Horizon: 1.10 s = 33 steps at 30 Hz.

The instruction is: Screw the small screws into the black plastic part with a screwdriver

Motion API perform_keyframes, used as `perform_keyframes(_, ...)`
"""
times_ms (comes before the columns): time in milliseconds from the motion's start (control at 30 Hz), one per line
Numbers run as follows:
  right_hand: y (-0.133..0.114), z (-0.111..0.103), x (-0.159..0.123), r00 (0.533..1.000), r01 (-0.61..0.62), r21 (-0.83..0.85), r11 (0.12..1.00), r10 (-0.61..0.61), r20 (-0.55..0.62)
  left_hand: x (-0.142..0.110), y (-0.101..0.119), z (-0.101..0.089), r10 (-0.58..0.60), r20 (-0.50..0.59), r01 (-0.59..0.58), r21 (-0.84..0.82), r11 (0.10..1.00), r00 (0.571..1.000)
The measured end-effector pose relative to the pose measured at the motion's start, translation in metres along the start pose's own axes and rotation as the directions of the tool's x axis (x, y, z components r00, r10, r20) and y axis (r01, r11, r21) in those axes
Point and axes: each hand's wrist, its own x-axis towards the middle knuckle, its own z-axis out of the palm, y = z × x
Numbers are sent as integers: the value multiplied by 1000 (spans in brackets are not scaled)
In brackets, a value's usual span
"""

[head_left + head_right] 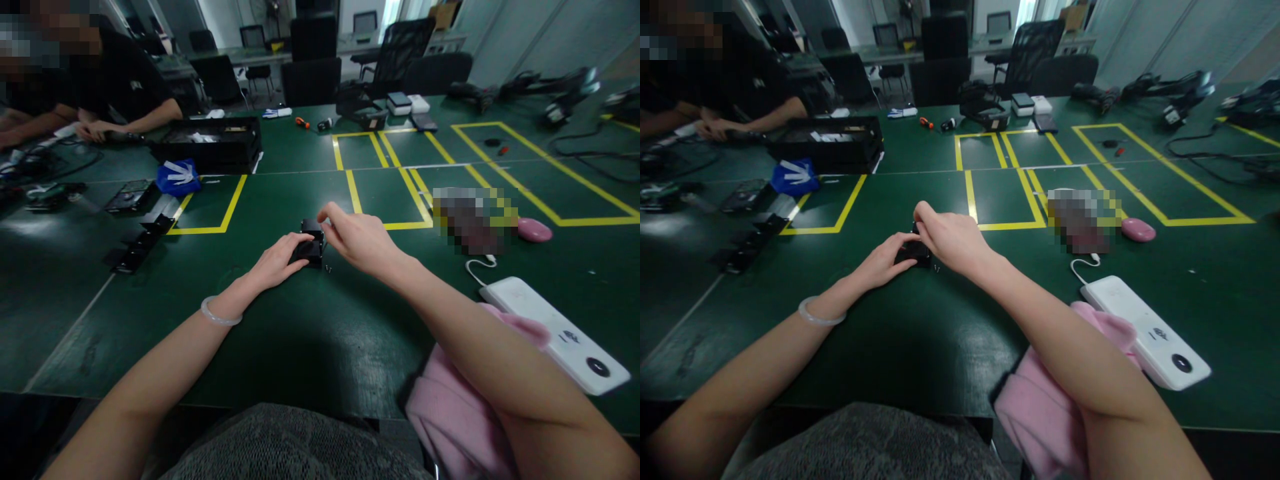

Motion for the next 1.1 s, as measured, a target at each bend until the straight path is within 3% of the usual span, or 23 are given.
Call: perform_keyframes(1100,-4,-2,-2,998,55,-27,998,-54,17,1,1,-2,27,16,-27,14,1000,1000)
